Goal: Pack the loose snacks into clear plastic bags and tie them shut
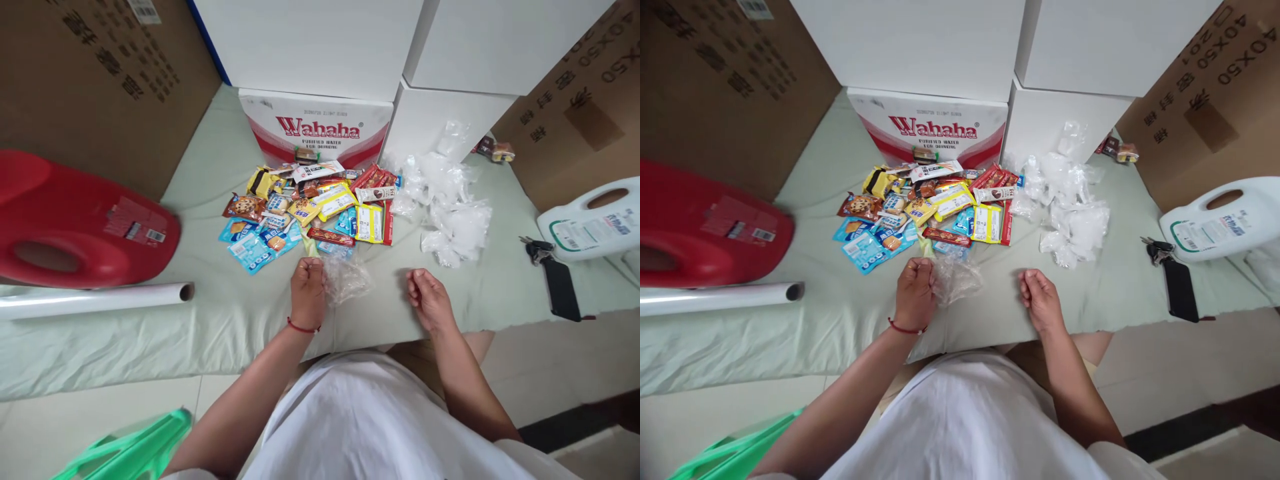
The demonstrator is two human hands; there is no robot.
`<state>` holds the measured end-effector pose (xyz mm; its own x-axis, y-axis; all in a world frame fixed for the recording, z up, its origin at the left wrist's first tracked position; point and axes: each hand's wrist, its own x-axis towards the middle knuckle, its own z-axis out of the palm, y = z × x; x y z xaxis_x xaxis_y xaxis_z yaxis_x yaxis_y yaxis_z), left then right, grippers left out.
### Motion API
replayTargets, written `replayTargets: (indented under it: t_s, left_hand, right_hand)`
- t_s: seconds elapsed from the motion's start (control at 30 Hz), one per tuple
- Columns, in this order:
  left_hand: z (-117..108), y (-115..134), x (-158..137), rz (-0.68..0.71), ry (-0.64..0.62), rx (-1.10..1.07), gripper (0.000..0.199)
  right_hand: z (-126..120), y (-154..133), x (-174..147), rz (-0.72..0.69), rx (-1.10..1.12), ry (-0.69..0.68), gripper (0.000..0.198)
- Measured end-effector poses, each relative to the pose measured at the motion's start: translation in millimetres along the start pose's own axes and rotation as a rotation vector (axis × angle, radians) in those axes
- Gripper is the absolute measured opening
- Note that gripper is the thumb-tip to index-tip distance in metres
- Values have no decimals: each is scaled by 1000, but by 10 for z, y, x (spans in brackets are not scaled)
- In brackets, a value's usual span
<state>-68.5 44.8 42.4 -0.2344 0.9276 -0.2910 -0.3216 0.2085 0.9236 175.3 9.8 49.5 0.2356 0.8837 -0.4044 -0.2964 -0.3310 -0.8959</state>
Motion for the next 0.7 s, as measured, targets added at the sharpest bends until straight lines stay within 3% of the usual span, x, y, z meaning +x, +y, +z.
replayTargets:
  t_s: [0.2, 0.3, 0.4, 0.53, 0.7]
  left_hand:
    - [65, 71, -216, 115, -183, 86, 39]
    - [58, 91, -294, 166, -217, 177, 36]
    - [11, 125, -303, 168, -198, 125, 37]
    - [-120, 205, -215, 128, -132, -79, 40]
    - [-343, 273, -53, 49, -34, -195, 45]
  right_hand:
    - [263, -103, 95, 89, -71, -239, 69]
    - [436, -162, 168, 43, -199, -318, 56]
    - [516, -192, 204, -12, -253, -306, 48]
    - [414, -208, 204, 8, -212, -227, 50]
    - [44, -203, 216, 63, -276, -169, 53]
